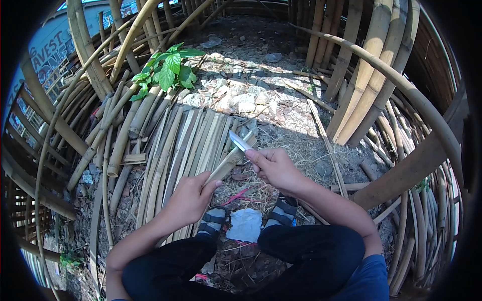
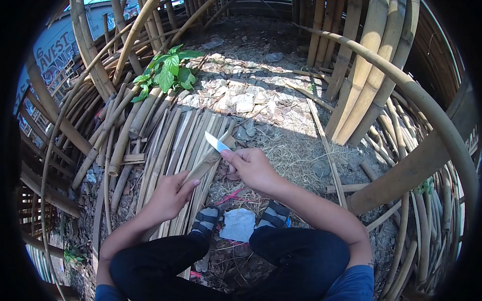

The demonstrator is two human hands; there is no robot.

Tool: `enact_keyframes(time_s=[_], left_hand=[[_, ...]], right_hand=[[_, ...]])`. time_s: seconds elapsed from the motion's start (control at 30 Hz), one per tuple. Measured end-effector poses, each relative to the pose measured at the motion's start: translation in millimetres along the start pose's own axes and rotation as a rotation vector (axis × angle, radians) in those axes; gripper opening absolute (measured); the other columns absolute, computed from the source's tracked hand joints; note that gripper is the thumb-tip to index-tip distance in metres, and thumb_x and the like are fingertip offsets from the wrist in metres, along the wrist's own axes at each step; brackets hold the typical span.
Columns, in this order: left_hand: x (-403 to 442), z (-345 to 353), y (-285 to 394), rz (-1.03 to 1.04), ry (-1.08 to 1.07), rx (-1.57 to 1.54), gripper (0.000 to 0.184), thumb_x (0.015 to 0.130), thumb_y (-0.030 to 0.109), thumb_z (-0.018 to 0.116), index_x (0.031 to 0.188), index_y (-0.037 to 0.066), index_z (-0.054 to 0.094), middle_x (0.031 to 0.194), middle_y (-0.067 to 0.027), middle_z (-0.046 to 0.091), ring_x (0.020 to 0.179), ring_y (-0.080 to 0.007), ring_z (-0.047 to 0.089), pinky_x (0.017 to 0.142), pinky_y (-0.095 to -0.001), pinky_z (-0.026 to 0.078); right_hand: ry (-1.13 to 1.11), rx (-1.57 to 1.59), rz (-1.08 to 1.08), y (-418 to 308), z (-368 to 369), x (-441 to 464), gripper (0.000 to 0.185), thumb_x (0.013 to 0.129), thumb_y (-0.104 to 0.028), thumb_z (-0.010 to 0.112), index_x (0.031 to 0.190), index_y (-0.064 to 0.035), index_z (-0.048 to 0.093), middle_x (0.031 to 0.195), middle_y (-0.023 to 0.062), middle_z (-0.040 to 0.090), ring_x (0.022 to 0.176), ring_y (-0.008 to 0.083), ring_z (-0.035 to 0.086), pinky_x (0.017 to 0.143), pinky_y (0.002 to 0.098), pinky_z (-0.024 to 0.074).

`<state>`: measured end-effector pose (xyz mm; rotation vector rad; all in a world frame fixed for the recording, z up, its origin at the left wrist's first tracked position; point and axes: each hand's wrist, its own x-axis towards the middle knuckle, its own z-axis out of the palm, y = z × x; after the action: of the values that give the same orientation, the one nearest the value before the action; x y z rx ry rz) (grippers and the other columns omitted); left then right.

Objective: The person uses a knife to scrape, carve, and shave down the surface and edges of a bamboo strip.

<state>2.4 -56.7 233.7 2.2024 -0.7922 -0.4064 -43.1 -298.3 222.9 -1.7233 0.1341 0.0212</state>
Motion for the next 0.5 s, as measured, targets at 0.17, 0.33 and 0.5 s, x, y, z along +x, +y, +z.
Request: enact_keyframes(time_s=[0.17,0.33,0.5], left_hand=[[2,-3,2,-0.044,-0.029,-0.060,0.031,0.102,0.026,0.055,0.089,-0.002,0.060,0.056,-0.0011,0.053,0.050,-0.0091,0.052,0.048,-0.0294,0.041],[2,-6,-4,-0.118,-0.096,-0.266,0.030,0.103,0.026,0.055,0.086,0.001,0.058,0.057,0.0008,0.052,0.047,-0.0082,0.051,0.045,-0.0274,0.039],[0,-8,1,-0.155,-0.206,-0.442,0.028,0.103,0.025,0.054,0.088,0.002,0.058,0.058,0.0025,0.051,0.046,-0.0070,0.050,0.044,-0.0248,0.039]], right_hand=[[0.098,0.097,0.130,-5,-14,2,0.046,0.101,-0.040,0.057,0.070,-0.0071,0.055,0.055,-0.0041,0.044,0.046,0.0032,0.035,0.042,0.0222,0.0277],[-0.023,0.116,-0.140,0,-3,-11,0.046,0.101,-0.040,0.058,0.073,-0.0037,0.060,0.060,-0.0025,0.051,0.055,0.0052,0.046,0.049,0.0238,0.0369],[-0.128,-0.115,-0.102,12,4,-8,0.047,0.100,-0.039,0.059,0.075,-0.0006,0.064,0.063,-0.0018,0.057,0.058,0.0067,0.050,0.055,0.0261,0.0419]])
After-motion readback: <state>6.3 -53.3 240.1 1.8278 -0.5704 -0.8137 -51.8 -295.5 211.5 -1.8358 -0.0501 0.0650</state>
